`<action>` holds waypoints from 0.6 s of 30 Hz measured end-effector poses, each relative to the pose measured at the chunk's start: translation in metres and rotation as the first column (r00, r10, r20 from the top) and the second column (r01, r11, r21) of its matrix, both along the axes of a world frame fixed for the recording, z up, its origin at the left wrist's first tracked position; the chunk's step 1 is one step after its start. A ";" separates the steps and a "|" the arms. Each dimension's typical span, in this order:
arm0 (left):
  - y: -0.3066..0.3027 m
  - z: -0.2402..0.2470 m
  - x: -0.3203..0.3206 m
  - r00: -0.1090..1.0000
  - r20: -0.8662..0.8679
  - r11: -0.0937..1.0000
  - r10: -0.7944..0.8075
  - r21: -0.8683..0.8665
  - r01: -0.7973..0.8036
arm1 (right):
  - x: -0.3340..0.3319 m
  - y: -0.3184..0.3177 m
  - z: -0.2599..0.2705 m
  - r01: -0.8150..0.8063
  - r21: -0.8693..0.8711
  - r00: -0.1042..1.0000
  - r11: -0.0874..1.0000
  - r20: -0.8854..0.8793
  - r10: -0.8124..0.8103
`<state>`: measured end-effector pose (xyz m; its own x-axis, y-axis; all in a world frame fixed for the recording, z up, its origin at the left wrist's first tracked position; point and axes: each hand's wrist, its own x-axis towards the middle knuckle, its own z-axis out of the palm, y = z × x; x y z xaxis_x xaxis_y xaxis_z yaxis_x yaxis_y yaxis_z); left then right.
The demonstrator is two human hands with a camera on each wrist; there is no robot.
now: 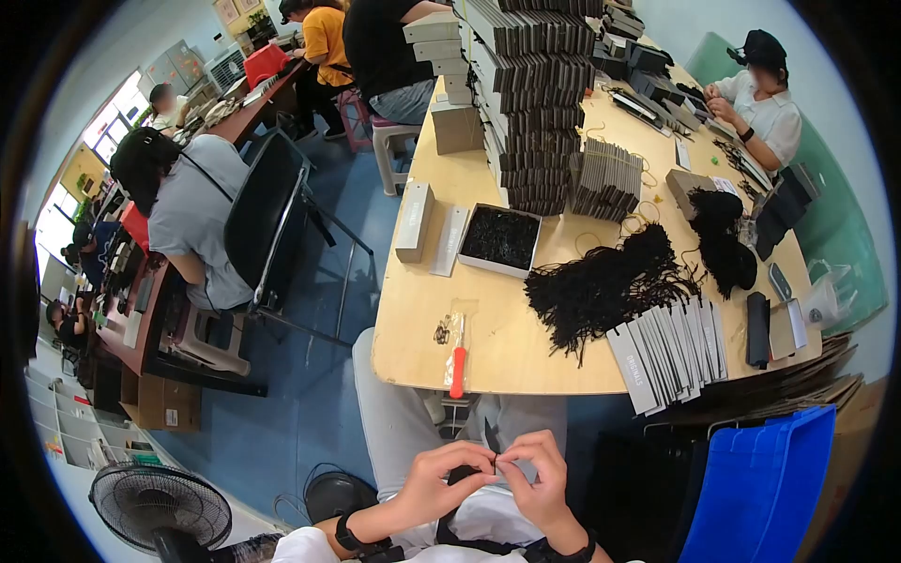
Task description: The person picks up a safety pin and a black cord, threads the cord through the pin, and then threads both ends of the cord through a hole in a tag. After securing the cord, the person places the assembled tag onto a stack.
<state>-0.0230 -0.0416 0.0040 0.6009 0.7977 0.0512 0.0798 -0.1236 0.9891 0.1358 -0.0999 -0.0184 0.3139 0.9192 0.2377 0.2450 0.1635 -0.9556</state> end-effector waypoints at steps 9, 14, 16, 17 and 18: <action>-0.002 -0.007 0.000 0.957 0.287 0.871 -0.034 -0.462 0.169 | 0.004 0.001 0.008 0.015 0.029 0.998 0.999 0.054 -0.017; 0.000 0.001 0.008 0.999 -0.037 1.000 -0.011 0.012 0.011 | 0.006 0.001 -0.001 -0.039 0.022 0.999 0.999 -0.032 0.040; 0.003 0.001 0.010 1.000 -0.017 0.997 -0.004 0.072 0.005 | 0.006 0.004 -0.003 -0.138 -0.013 0.948 0.990 -0.290 0.129; 0.004 0.001 0.012 1.000 0.001 0.992 0.007 0.127 -0.008 | 0.006 0.005 -0.004 -0.247 -0.021 0.823 0.969 -0.532 0.199; 0.006 0.004 0.012 1.000 0.002 0.992 0.001 0.127 -0.001 | 0.009 0.003 -0.012 -0.241 -0.021 0.825 0.970 -0.531 0.193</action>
